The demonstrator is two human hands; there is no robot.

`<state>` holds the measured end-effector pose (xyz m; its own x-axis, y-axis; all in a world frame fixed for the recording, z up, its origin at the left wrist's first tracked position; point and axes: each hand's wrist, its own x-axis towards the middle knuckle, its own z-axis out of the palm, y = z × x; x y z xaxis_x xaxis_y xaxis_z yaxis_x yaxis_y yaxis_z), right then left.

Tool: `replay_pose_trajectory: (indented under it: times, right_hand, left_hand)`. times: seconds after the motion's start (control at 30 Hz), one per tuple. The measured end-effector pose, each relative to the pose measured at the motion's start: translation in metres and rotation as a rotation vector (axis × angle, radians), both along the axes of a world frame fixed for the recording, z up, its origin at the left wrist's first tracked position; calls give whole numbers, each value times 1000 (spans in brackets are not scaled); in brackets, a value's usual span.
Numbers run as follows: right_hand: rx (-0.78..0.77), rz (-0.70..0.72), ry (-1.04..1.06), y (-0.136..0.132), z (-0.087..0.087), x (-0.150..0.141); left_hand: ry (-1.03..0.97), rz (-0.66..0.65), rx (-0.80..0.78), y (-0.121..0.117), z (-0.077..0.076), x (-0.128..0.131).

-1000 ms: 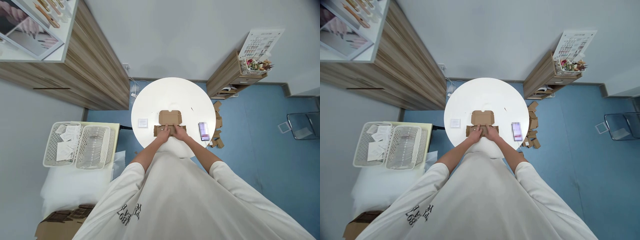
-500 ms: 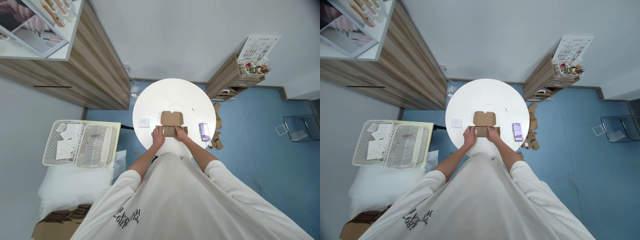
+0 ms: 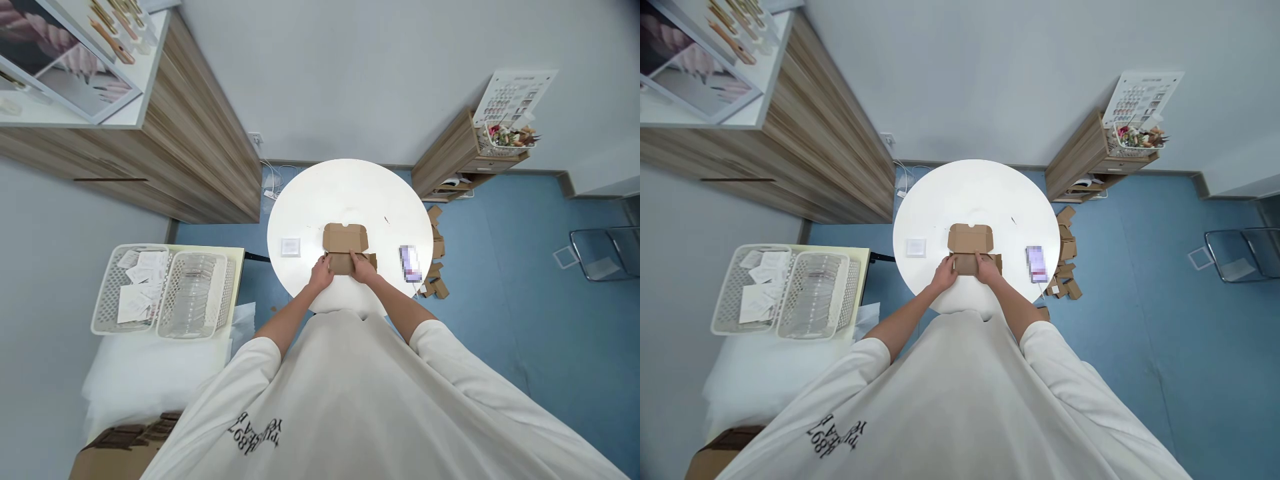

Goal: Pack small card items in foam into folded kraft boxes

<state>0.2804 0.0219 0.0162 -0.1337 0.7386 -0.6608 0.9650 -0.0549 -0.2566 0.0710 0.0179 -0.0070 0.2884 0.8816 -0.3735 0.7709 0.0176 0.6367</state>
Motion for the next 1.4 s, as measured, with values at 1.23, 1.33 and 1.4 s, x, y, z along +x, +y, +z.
replay_pose_trajectory:
  times: [1.23,1.33,1.4]
  right_hand:
    - [-28,-3,19,4,4,1]
    - [-35,-23,20,3,4,1]
    - [-38,-29,21,3,4,1]
  left_hand:
    - [385,-436,-4,8,24,-1]
    - [394,-473,42,7,23,-1]
    - [407,-500,76,6,22,0]
